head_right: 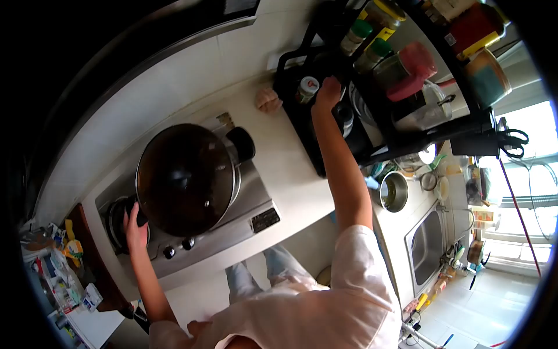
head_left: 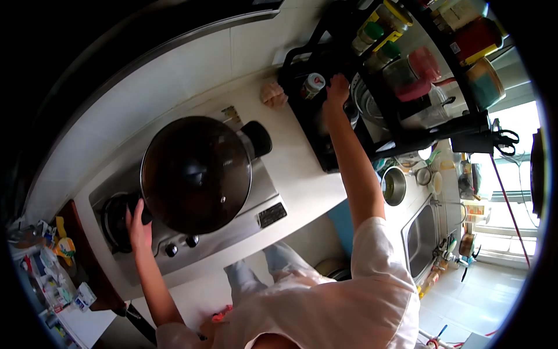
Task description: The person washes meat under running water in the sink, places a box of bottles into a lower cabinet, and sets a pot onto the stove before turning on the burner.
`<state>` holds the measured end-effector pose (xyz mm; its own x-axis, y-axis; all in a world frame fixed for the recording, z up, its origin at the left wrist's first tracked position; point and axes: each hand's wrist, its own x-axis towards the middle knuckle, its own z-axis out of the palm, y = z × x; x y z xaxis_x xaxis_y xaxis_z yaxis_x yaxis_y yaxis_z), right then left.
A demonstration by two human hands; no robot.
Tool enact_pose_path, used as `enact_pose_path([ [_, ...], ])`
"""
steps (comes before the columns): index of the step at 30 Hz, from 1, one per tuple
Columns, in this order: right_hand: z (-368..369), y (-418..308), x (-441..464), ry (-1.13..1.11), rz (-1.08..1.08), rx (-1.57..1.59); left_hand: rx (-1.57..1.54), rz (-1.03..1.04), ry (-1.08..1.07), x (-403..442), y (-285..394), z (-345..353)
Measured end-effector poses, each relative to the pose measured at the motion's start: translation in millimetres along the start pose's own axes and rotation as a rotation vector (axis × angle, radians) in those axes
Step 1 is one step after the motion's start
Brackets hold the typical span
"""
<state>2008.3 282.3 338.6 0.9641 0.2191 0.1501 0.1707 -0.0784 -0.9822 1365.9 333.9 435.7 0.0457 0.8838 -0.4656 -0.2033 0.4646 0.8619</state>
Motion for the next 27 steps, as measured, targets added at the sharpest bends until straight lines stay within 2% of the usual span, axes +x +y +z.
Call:
enact_pose_path([
  [1,9,14,32,0.064,0.017,-0.141,-0.012,-0.014,0.051,3,-4,-4],
  [3,26,-36,35,0.243,0.297,-0.218,0.009,-0.016,0.078,1,-2,-2],
  [5,40,14,78,0.281,0.281,-0.321,0.054,-0.008,0.120,0,-2,-1],
  [7,45,31,96,0.336,0.348,-0.262,0.051,0.006,0.149,-1,-4,1],
  [9,42,0,94,0.410,0.493,-0.031,0.024,0.035,0.094,3,-8,-7],
  [12,42,-3,101,0.397,0.526,-0.174,0.012,0.058,0.167,6,-15,-17],
  [14,44,-4,107,0.381,0.571,-0.042,0.001,0.034,0.281,-1,-8,2],
  [15,44,-5,111,0.373,0.592,0.025,0.002,0.059,0.234,3,-11,-2],
  [18,48,41,143,0.392,0.356,-0.046,0.009,0.111,0.140,8,-17,-17],
  [21,53,73,175,0.528,0.334,0.661,0.015,0.111,0.161,7,-17,-16],
  [24,52,52,148,0.487,0.279,0.053,0.062,0.137,0.174,11,-24,-35],
  [25,52,50,148,0.522,0.306,0.134,0.111,0.170,0.153,18,-34,-57],
  [27,55,49,152,0.592,0.358,0.304,0.113,0.186,0.136,22,-35,-58],
])
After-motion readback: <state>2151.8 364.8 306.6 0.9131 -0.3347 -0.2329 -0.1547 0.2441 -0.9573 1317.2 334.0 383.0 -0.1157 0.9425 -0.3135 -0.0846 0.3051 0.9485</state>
